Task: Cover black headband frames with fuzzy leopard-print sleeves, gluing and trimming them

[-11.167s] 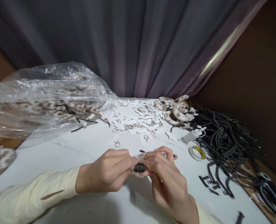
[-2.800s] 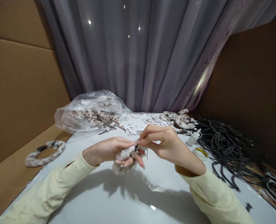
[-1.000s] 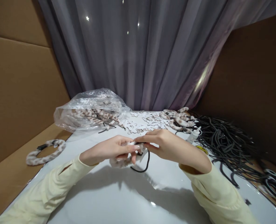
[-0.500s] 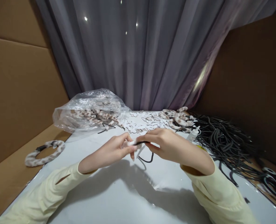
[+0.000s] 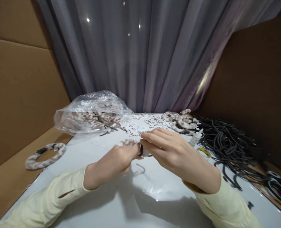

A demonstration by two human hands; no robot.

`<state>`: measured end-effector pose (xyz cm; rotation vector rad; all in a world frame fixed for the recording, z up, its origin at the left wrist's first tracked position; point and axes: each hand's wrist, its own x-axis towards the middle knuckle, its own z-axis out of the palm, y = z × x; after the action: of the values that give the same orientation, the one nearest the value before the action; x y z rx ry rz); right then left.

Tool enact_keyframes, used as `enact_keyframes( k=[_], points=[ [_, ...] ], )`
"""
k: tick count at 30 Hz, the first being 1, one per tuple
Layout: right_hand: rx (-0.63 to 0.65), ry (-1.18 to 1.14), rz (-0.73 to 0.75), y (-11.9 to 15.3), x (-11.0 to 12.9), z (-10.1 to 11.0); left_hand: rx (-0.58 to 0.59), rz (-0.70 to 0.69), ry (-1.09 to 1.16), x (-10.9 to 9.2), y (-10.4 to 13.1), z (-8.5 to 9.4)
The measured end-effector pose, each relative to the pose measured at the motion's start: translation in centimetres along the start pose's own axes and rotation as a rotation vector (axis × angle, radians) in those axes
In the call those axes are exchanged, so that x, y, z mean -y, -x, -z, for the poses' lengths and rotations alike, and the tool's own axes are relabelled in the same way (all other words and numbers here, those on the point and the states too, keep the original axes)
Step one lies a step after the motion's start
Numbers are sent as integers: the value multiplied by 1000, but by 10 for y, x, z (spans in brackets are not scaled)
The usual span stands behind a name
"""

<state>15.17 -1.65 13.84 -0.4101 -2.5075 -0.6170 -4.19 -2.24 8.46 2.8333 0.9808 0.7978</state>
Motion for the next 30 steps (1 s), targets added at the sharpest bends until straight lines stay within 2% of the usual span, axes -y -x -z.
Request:
enact_keyframes(
  k=[2, 4, 8, 14, 22, 26, 28, 30],
  points=[
    [-2, -37, 6, 0, -5, -4, -63, -130, -134, -2, 1, -2],
    [18, -85, -5, 0, -9, -9, -98, -184, -224, -4, 3, -2],
    [53, -173, -63, 3, -14, -15, -109, -164, -255, -3, 6, -3],
    [38, -272, -99, 6, -17, -19, -177, -144, -192, 1, 6, -7],
    [71, -392, -127, 6, -20, -22, -142, -181, -179, -4, 6, -5],
    [71, -429, -128, 6, -20, -26, -58, -205, -118, -2, 7, -5],
    [90, -446, -119, 6, -20, -28, -37, -188, -59, -1, 7, -6],
    [132, -457, -121, 7, -21, -31, -48, -116, 18, 0, 7, -7]
  ],
)
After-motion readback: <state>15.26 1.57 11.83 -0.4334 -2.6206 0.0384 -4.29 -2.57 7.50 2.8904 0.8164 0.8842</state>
